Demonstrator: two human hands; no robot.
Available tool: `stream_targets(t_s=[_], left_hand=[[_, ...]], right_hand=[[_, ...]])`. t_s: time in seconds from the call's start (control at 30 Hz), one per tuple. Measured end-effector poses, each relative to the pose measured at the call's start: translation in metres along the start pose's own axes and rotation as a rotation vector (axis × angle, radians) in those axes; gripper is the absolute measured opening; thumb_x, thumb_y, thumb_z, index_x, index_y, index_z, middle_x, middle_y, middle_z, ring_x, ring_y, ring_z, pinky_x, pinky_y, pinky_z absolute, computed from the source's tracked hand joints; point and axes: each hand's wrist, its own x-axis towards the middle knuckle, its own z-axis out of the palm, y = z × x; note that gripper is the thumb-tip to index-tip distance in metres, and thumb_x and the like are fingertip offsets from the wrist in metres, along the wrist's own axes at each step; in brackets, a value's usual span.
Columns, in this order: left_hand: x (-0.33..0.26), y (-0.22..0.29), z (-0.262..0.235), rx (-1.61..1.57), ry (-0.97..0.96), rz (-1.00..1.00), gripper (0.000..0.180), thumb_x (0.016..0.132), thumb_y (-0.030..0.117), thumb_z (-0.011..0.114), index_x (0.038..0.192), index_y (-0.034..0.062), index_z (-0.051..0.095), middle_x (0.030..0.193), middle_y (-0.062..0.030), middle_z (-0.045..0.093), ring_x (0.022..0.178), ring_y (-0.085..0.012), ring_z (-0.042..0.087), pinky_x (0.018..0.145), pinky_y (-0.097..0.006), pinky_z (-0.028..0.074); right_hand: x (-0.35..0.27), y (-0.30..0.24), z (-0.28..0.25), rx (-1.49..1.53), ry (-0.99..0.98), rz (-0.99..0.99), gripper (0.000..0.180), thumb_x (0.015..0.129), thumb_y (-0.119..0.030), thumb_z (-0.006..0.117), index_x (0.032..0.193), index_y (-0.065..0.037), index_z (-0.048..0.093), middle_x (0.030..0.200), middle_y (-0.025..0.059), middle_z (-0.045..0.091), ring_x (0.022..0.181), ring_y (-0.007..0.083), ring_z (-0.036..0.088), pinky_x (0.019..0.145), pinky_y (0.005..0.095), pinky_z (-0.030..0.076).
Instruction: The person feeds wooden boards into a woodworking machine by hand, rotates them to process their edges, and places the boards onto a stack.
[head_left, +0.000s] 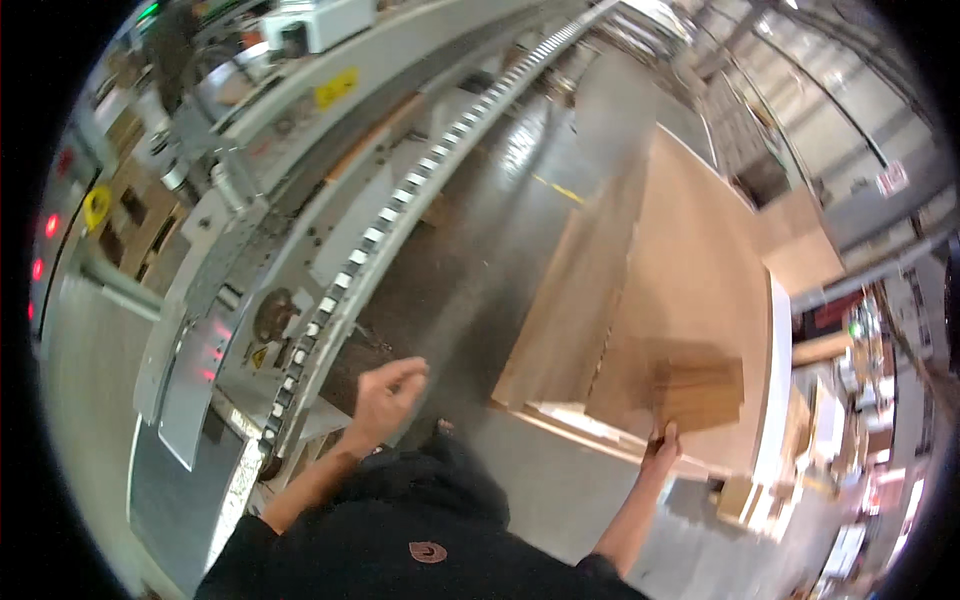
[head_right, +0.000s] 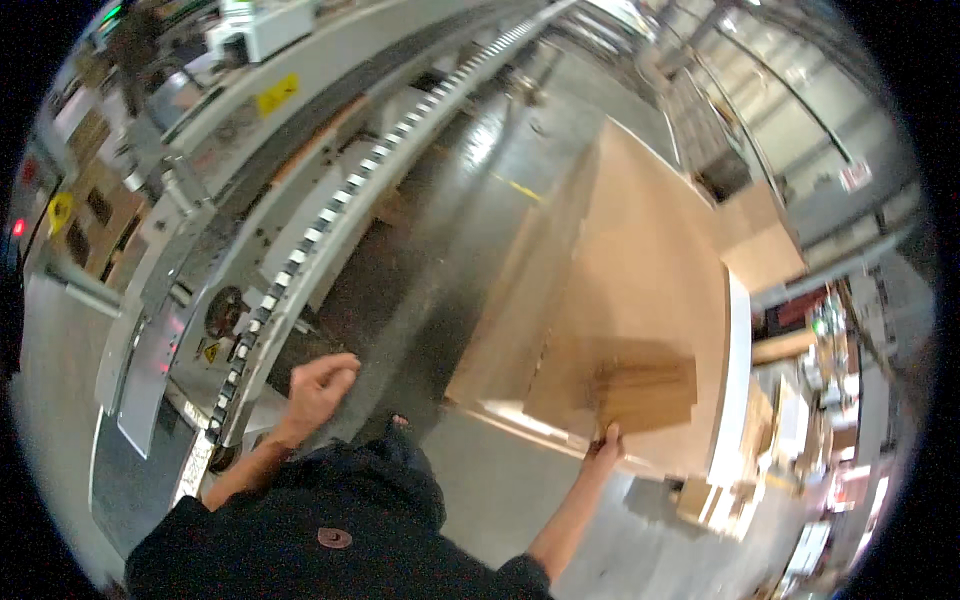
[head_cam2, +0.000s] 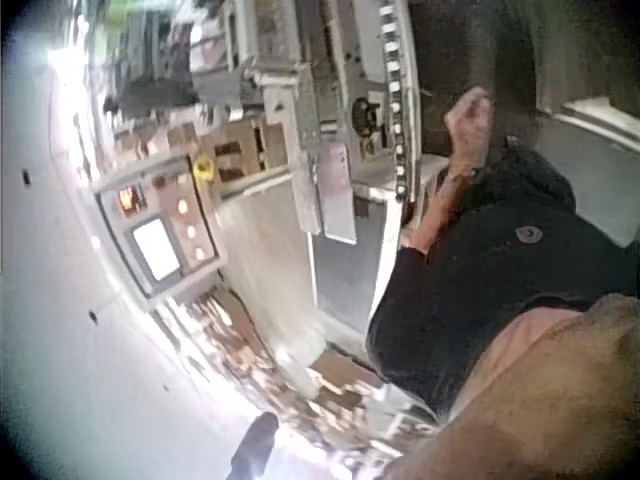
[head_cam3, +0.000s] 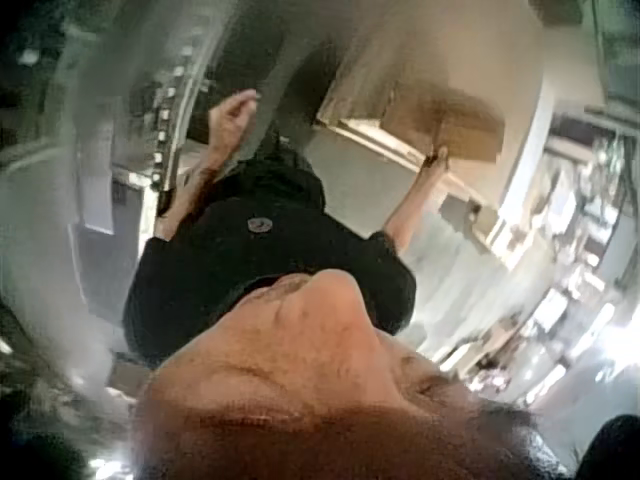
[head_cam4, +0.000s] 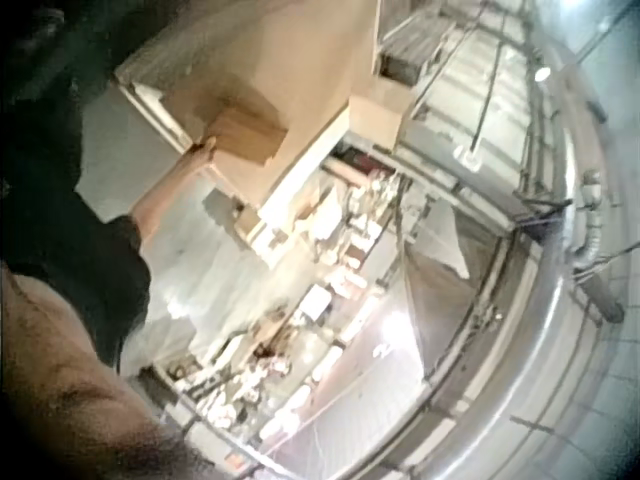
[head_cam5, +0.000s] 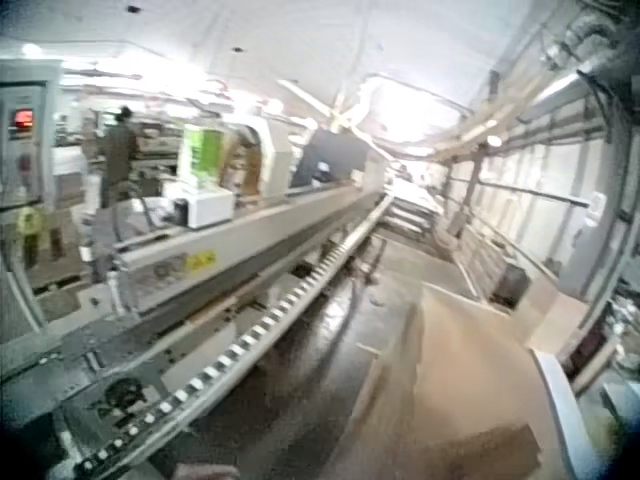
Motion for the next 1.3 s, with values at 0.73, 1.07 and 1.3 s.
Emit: stream_targets(t_s=[0.73, 1.07, 1.3], left_hand=[[-0.181, 0.01, -0.19, -0.597, 0.638, -0.149, 0.043, 0.091, 0.018, 0.068, 0.124, -0.0047, 0.053, 0.102, -0.0107, 0.067, 0.084, -0.0156, 0.064, 0.07, -0.03, 0.054], [-0.305, -0.057, -0.301, -0.574, 1.001, -0.14, 0.044, 0.094, 0.022, 0.06, 0.128, -0.0058, 0.052, 0.113, -0.0121, 0.063, 0.099, -0.0194, 0.063, 0.089, -0.034, 0.051], [-0.276, -0.105, -0.374, -0.057, 1.098, -0.365, 0.042, 0.095, 0.033, 0.062, 0.103, -0.008, 0.066, 0.085, -0.0076, 0.067, 0.074, -0.0153, 0.061, 0.065, -0.031, 0.048]], right_hand=[[-0.417, 0.045, 0.284, -0.201, -1.391, 0.146, 0.069, 0.091, -0.006, 0.061, 0.15, 0.005, 0.028, 0.117, 0.0117, 0.061, 0.102, 0.0166, 0.061, 0.083, 0.0321, 0.054], [-0.586, 0.117, 0.294, -0.264, -1.841, 0.367, 0.082, 0.083, 0.0, 0.07, 0.15, 0.006, 0.022, 0.116, 0.0119, 0.061, 0.098, 0.0141, 0.059, 0.082, 0.0278, 0.051], [-0.635, 0.18, 0.315, -0.358, -1.755, -0.014, 0.094, 0.081, -0.004, 0.075, 0.15, 0.012, 0.012, 0.119, 0.0155, 0.054, 0.095, 0.0148, 0.056, 0.07, 0.0247, 0.054]])
